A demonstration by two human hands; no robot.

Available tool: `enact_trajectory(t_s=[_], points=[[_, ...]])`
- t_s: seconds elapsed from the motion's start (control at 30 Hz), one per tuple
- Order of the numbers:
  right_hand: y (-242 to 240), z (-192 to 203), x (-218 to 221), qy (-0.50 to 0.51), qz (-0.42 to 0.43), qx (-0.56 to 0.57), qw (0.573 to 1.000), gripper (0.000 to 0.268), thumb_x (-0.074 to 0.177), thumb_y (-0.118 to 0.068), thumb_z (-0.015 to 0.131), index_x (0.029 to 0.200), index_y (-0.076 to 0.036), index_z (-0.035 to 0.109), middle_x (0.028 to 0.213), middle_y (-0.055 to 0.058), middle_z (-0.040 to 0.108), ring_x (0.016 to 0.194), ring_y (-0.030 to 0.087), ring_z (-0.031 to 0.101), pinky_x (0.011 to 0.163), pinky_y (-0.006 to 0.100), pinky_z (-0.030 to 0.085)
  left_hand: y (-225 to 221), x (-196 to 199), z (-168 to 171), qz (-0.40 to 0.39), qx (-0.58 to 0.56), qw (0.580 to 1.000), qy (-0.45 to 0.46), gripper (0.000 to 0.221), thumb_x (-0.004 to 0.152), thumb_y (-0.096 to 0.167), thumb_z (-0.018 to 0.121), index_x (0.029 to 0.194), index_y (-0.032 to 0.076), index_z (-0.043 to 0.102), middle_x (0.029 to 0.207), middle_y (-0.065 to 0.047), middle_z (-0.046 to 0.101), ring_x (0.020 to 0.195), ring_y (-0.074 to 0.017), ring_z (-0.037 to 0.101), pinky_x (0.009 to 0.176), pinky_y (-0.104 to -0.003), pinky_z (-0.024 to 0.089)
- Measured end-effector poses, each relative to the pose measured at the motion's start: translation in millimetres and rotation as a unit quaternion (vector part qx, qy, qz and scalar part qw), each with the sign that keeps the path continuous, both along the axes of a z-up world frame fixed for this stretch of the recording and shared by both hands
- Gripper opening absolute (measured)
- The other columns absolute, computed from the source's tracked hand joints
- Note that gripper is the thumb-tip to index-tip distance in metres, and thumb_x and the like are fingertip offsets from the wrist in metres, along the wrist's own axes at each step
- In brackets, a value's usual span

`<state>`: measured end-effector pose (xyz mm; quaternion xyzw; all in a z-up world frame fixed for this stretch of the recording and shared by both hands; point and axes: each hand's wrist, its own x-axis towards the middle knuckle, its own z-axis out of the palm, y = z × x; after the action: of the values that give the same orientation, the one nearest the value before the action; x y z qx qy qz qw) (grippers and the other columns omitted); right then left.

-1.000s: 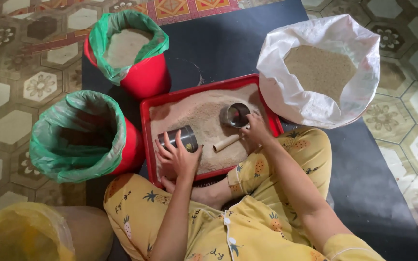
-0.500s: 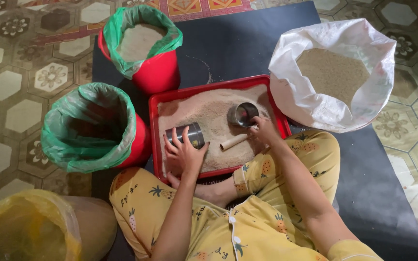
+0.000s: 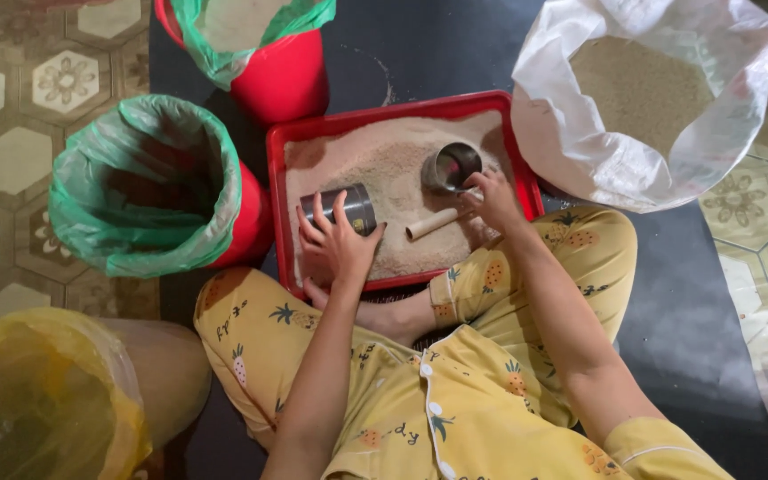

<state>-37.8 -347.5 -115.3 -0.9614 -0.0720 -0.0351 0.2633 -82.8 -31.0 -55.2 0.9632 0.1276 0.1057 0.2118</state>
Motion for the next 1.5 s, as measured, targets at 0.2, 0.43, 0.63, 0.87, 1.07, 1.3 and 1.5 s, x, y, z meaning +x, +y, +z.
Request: enact_trajectory(t_s=[0.2, 0.43, 0.63, 0.87, 1.07, 1.3, 1.5], points=[[3.9, 9.4, -4.5, -0.028, -0.024, 0.016, 0.999, 0.020, 0.091, -0.030, 0.077, 0.108, -0.023, 0.069, 0.097, 0.006, 0.061, 0.101, 0.032, 0.063, 0.088, 0.046, 0.055, 0.2, -1.4, 3.1, -0.002, -0.012, 1.000, 0.005, 0.098, 0.055, 0.058, 0.086, 0.142, 0.039, 0.045, 0.161, 0.000, 0.026, 0.150, -0.0421, 0.013, 0.110, -0.068, 0.020], [22.1, 46.9, -14.9, -0.095, -0.058, 0.025, 0.993, 0.026, 0.100, -0.039, 0.073, 0.118, -0.023, 0.063, 0.097, 0.002, 0.058, 0.100, 0.023, 0.061, 0.090, 0.038, 0.054, -0.5, -1.4, -0.6, -0.002, -0.013, 1.000, -0.009, 0.095, 0.054, 0.056, 0.086, 0.140, 0.038, 0.048, 0.159, 0.000, 0.029, 0.150, -0.0409, 0.013, 0.110, -0.067, 0.021], [6.1, -10.3, 1.3, -0.001, -0.124, 0.018, 0.992, 0.028, 0.106, -0.050, 0.059, 0.118, -0.025, 0.063, 0.089, 0.006, 0.059, 0.097, 0.029, 0.064, 0.088, 0.046, 0.055, -0.3, 1.4, 6.5, 0.009, -0.056, 0.998, -0.035, 0.090, 0.055, 0.046, 0.084, 0.137, 0.042, 0.050, 0.152, 0.002, 0.035, 0.147, -0.0379, 0.021, 0.102, -0.061, 0.030], [13.9, 10.5, -1.0, -0.069, -0.192, -0.063, 0.977, 0.054, 0.099, -0.057, 0.064, 0.135, -0.018, 0.052, 0.123, 0.019, 0.055, 0.119, 0.047, 0.053, 0.091, 0.063, 0.049, -5.2, 1.0, 14.0, 0.022, -0.096, 0.995, -0.030, 0.095, 0.053, 0.048, 0.085, 0.140, 0.041, 0.047, 0.153, -0.002, 0.035, 0.144, -0.0345, 0.028, 0.105, -0.054, 0.030], [42.4, 41.0, -13.7, -0.064, -0.084, -0.072, 0.992, 0.133, 0.062, -0.077, 0.079, 0.164, -0.012, 0.024, 0.149, 0.024, 0.045, 0.132, 0.044, 0.050, 0.097, 0.056, 0.051, -11.4, -2.2, 2.2, 0.090, -0.081, 0.992, -0.028, 0.107, 0.054, 0.055, 0.088, 0.147, 0.037, 0.039, 0.165, -0.014, 0.014, 0.152, -0.0374, 0.015, 0.110, -0.057, 0.025], [53.1, 39.7, -11.6, -0.013, -0.122, -0.156, 0.980, 0.134, 0.066, -0.068, 0.081, 0.167, -0.013, 0.012, 0.155, 0.027, 0.040, 0.138, 0.042, 0.046, 0.096, 0.055, 0.048, -3.5, -1.1, -8.0, 0.052, -0.095, 0.993, -0.047, 0.113, 0.047, 0.067, 0.084, 0.148, 0.038, 0.040, 0.166, -0.014, 0.014, 0.152, -0.0365, 0.016, 0.114, -0.058, 0.021], [60.6, 30.3, -0.6, -0.080, -0.138, -0.103, 0.982, 0.134, 0.061, -0.052, 0.089, 0.165, -0.009, 0.018, 0.135, 0.028, 0.050, 0.124, 0.046, 0.056, 0.099, 0.053, 0.050, -5.2, -4.3, -5.7, 0.061, -0.111, 0.990, -0.068, 0.119, 0.043, 0.071, 0.083, 0.149, 0.037, 0.040, 0.165, -0.014, 0.015, 0.152, -0.0365, 0.018, 0.112, -0.056, 0.025]])
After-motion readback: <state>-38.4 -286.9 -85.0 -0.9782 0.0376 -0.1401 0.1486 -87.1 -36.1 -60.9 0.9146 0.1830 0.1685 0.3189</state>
